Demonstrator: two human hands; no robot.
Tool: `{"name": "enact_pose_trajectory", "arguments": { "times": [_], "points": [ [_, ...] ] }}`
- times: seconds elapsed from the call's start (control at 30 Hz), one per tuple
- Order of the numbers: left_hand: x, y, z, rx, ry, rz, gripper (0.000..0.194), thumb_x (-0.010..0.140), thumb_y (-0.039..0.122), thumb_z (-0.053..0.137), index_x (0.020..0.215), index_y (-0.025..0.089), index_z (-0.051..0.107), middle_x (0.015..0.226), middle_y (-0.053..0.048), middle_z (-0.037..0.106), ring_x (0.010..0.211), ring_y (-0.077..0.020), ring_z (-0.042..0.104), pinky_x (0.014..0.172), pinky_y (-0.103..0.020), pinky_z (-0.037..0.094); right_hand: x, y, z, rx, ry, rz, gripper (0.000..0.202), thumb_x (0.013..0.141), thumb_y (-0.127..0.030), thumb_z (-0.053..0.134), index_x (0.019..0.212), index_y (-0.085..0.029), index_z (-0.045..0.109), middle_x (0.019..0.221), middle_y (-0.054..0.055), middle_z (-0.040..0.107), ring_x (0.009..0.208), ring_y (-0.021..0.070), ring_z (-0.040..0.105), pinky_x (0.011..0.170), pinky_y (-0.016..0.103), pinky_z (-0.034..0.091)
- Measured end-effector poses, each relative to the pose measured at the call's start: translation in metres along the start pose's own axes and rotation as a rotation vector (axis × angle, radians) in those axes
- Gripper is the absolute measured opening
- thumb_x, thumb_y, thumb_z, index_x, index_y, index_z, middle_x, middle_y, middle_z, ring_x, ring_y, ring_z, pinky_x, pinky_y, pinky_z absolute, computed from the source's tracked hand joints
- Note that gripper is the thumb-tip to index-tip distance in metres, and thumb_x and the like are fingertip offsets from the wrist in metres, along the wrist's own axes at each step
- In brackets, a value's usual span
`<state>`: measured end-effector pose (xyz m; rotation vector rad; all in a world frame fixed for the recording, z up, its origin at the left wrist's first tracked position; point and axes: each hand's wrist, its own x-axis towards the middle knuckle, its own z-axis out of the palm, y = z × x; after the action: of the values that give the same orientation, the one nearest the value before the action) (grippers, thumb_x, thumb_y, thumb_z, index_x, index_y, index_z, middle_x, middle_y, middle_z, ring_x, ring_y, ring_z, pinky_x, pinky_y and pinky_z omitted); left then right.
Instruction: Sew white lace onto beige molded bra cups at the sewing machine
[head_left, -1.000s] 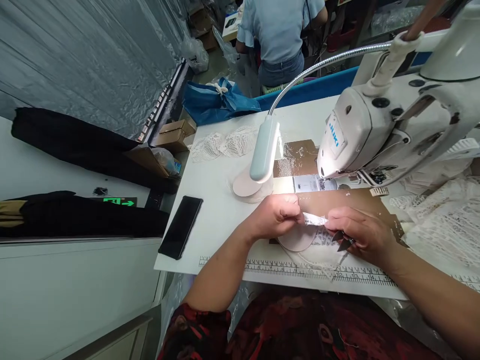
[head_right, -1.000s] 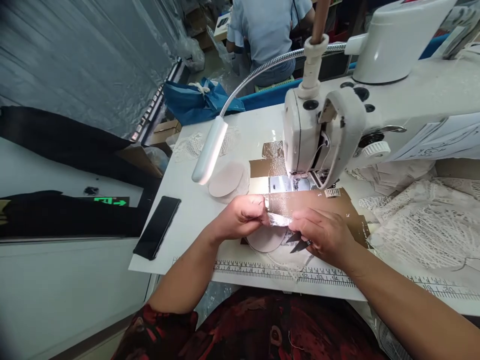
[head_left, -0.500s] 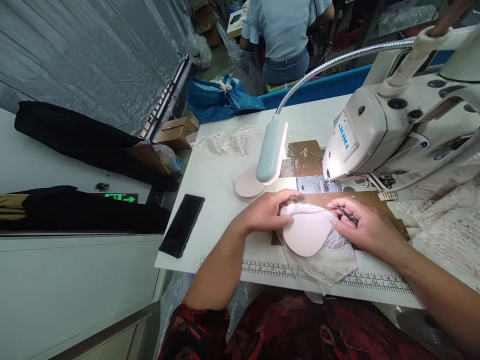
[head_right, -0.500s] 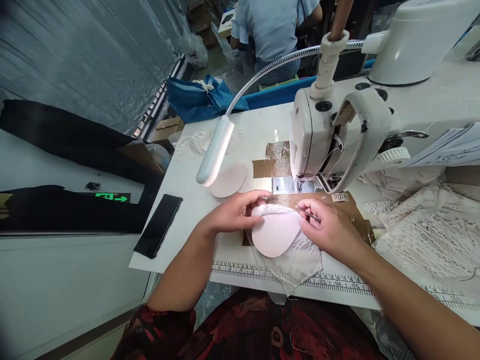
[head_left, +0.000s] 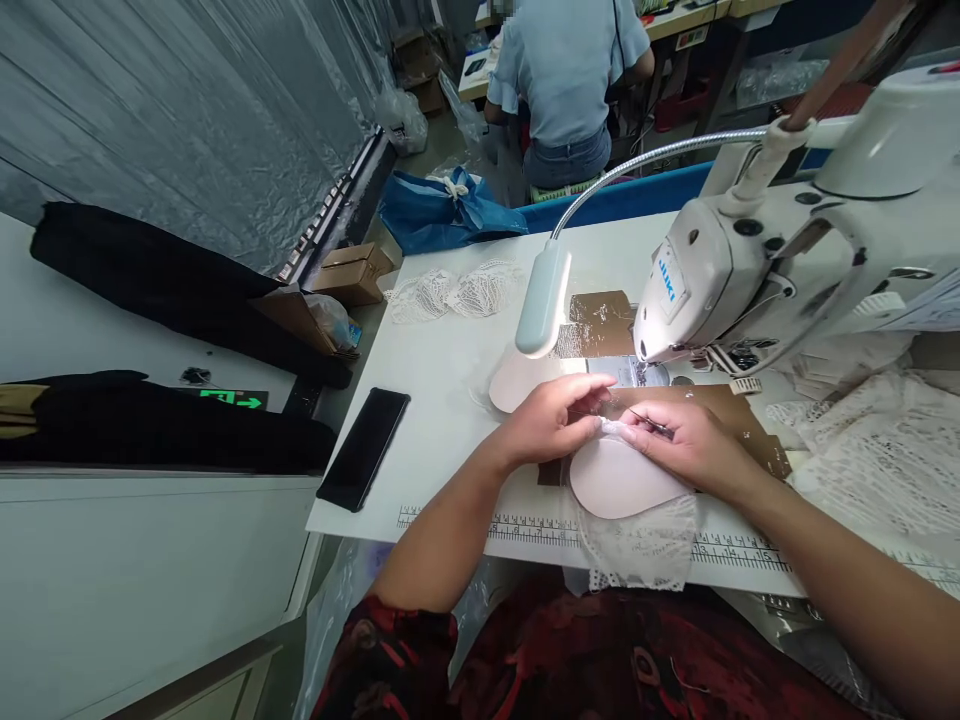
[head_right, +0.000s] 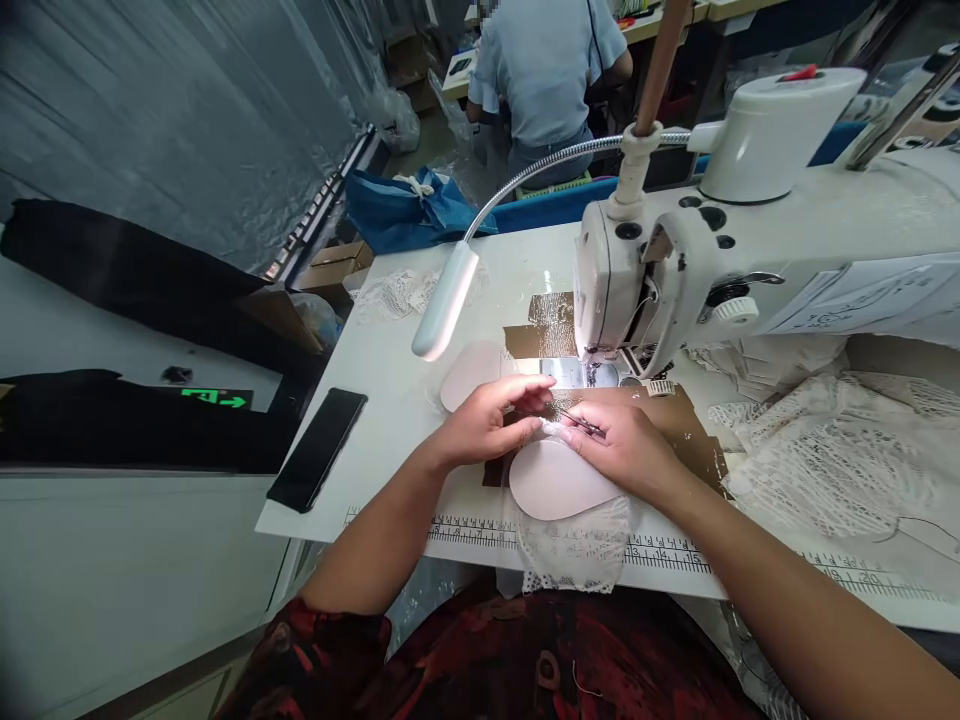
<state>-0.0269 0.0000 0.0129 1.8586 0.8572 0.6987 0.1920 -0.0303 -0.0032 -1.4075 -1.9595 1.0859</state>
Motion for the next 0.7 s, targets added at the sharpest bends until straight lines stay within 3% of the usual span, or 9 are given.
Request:
{"name": "enact_pose_trajectory", "arguments": {
  "times": [0.1,0.2,0.3,0.4,0.53,0.7],
  "points": [
    [-0.008,0.010,-0.011,0.019,0.104,-0.155,0.028,0.082,0.037,0.068,0.100,0.015,0.067,0.089,-0.006,0.066,0.077,-0.0146,0.060,0.071,-0.027,0.049,-0.004,0.002,0.001,0.057,0.000,0.005,0.027,0.089,-0.045,0.053,0.083,-0.022,0.067,0.074,0.001,0.064,0.067,0.0156,0.054,0.062,0.029,0.041],
    [-0.018,0.019,-0.020,-0.048,-0.129,-0.415,0.037,0.078,0.051,0.071,0.082,0.014,0.068,0.069,-0.001,0.060,0.062,-0.0120,0.056,0.057,-0.023,0.043,-0.008,0.005,-0.003,0.125,-0.006,-0.017,0.026,0.089,-0.043,0.053,0.084,-0.021,0.066,0.077,0.001,0.064,0.070,0.0164,0.056,0.064,0.029,0.042],
    [-0.022,0.019,-0.013,-0.249,-0.306,-0.531,0.040,0.074,0.053,0.075,0.087,0.015,0.068,0.064,0.003,0.054,0.055,-0.0089,0.051,0.052,-0.021,0.038,-0.012,0.003,-0.006,0.163,-0.022,-0.047,0.026,0.090,-0.043,0.052,0.084,-0.021,0.064,0.075,0.001,0.062,0.070,0.0164,0.055,0.063,0.028,0.042],
    [-0.019,0.014,0.010,-0.461,-0.210,-0.513,0.041,0.073,0.047,0.078,0.098,0.016,0.069,0.070,0.003,0.057,0.059,-0.0077,0.051,0.057,-0.021,0.041,-0.014,0.000,-0.007,0.163,-0.062,-0.071,0.026,0.091,-0.043,0.051,0.083,-0.022,0.063,0.075,0.000,0.062,0.071,0.0164,0.056,0.065,0.028,0.042],
    [-0.013,0.007,0.038,-0.650,-0.025,-0.443,0.042,0.074,0.045,0.078,0.097,0.011,0.071,0.091,-0.007,0.068,0.084,-0.0158,0.061,0.078,-0.028,0.047,-0.017,0.005,-0.008,0.146,-0.063,-0.078,0.026,0.091,-0.046,0.052,0.098,-0.023,0.062,0.090,0.003,0.066,0.083,0.0187,0.060,0.071,0.030,0.047],
    [-0.014,0.003,0.046,-0.564,0.080,-0.376,0.035,0.077,0.045,0.075,0.085,0.011,0.072,0.084,-0.006,0.067,0.078,-0.0143,0.059,0.074,-0.027,0.045,-0.018,0.023,-0.016,0.179,-0.036,-0.051,0.041,0.095,-0.053,0.040,0.115,-0.023,0.059,0.086,0.004,0.067,0.079,0.0200,0.064,0.076,0.036,0.051]
  ]
}}
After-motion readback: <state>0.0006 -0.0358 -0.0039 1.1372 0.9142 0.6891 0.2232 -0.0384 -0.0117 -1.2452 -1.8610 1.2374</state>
